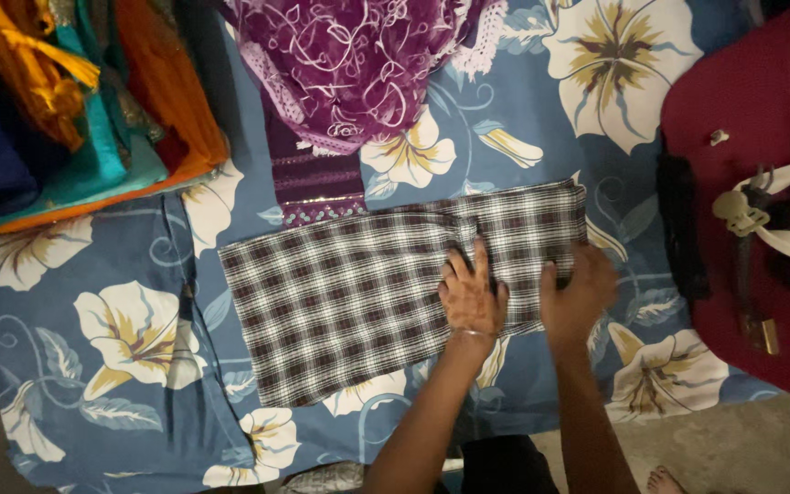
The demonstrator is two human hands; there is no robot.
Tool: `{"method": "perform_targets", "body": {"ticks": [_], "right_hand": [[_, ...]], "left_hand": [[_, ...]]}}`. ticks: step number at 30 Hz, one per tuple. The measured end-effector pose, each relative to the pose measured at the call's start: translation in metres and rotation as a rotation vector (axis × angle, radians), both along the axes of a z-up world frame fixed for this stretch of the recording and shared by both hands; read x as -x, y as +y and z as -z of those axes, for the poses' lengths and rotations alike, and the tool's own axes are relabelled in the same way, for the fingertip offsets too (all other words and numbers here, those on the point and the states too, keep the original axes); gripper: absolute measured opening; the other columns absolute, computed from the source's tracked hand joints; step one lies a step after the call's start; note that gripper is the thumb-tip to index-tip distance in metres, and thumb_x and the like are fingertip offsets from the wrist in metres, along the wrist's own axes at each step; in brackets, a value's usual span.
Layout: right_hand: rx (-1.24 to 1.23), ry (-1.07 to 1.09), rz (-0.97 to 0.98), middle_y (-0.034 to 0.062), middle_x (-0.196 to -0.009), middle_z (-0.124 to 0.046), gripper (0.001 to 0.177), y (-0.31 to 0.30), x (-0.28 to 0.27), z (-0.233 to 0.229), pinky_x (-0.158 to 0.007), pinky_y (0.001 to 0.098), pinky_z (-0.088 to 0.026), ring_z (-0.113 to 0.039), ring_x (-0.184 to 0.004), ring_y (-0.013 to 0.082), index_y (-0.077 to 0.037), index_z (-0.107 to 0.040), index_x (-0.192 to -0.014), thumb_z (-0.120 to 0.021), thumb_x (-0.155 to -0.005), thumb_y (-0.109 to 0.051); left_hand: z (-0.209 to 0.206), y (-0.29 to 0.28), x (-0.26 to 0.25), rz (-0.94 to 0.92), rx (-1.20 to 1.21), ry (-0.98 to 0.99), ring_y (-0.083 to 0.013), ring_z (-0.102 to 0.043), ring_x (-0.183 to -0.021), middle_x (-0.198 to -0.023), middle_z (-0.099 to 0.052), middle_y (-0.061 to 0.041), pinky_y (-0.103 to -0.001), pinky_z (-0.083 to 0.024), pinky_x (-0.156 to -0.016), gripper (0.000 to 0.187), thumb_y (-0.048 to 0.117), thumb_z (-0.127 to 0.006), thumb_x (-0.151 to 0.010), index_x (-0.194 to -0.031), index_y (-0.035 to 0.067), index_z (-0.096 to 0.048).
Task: The person folds a plaid shirt and a pair of plaid trousers on a bed, smooths the fabric by hand, and places the folded shirt into an open suitcase.
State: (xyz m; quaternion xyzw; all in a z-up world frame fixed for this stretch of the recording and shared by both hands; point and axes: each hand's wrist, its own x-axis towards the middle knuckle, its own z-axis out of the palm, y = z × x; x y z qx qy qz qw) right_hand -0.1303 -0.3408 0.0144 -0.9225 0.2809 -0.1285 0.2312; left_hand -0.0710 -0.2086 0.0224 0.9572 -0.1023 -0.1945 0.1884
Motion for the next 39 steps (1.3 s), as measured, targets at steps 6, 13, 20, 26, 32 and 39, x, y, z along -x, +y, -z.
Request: {"method": "perform_targets", "body": {"ticks": [6, 13, 20, 26, 32, 39], "right_hand": [[-0.147, 0.194, 0.114, 0.025, -0.116, -0.068, 0.077, -0.037, 0.003, 0.0, -0.09, 0.0484, -0.051, -0.066, -0.105, 0.0396, 0.004, -0.053, -0.139, -0.083, -0.079, -0.033], [-1.032, 0.203, 0.099, 0.0114, -0.118, -0.072, 0.06, -0.044, -0.013, 0.0, -0.087, 0.0392, -0.054, -0.07, -0.1, 0.0237, -0.004, -0.056, -0.141, -0.072, -0.084, -0.017], [-1.395, 0.055, 0.102, 0.0084, -0.127, -0.068, 0.057, -0.014, -0.014, -0.038, -0.095, 0.0373, -0.053, -0.067, -0.113, 0.0201, -0.005, -0.055, -0.14, -0.071, -0.086, -0.015], [-1.502, -0.01, -0.14, 0.0115, -0.117, -0.07, 0.047, 0.072, -0.02, -0.118, -0.092, 0.0356, -0.055, -0.066, -0.104, 0.0195, 0.0, -0.058, -0.133, -0.074, -0.088, -0.004], [-1.53, -0.168, -0.268, 0.0074, -0.112, -0.072, 0.042, 0.099, -0.044, -0.221, -0.09, 0.0311, -0.054, -0.067, -0.1, 0.0147, -0.001, -0.061, -0.131, -0.07, -0.09, -0.002], [-1.622, -0.212, -0.118, 0.014, -0.107, -0.072, 0.046, 0.034, -0.042, -0.322, -0.077, 0.0377, -0.06, -0.073, -0.089, 0.022, 0.001, -0.058, -0.127, -0.068, -0.082, 0.002]], "left_hand": [[-0.023, -0.017, -0.03, -0.08, -0.138, 0.233, -0.0467, -0.047, -0.121, -0.148, -0.027, -0.031, -0.049, -0.058, -0.084, 0.106, 0.014, -0.075, -0.078, -0.163, 0.028, -0.012], [-0.004, -0.014, -0.017, -0.011, -0.141, 0.189, -0.0475, -0.051, -0.121, -0.145, -0.032, -0.031, -0.046, -0.062, -0.08, 0.102, -0.003, -0.066, -0.085, -0.165, 0.034, -0.015], [-0.048, 0.058, -0.039, -0.139, 0.31, 0.43, -0.0333, -0.066, -0.111, -0.147, -0.045, -0.021, -0.037, -0.065, -0.084, 0.066, -0.006, -0.058, -0.077, -0.136, 0.021, -0.063], [-0.174, 0.111, -0.028, -0.091, 0.88, -0.193, -0.0336, -0.064, -0.125, -0.127, -0.074, -0.014, -0.049, -0.032, -0.119, 0.05, 0.0, -0.073, -0.08, -0.13, 0.008, -0.07], [-0.29, 0.123, -0.034, -0.254, 0.917, -0.095, -0.0246, -0.065, -0.109, -0.114, -0.073, -0.008, -0.039, -0.049, -0.103, 0.042, 0.007, -0.077, -0.077, -0.119, 0.012, -0.07], [-0.366, 0.082, -0.035, -0.047, 1.162, -0.161, -0.0233, -0.065, -0.119, -0.124, -0.075, -0.005, -0.037, -0.037, -0.12, 0.039, 0.005, -0.075, -0.084, -0.122, 0.01, -0.068]]}}
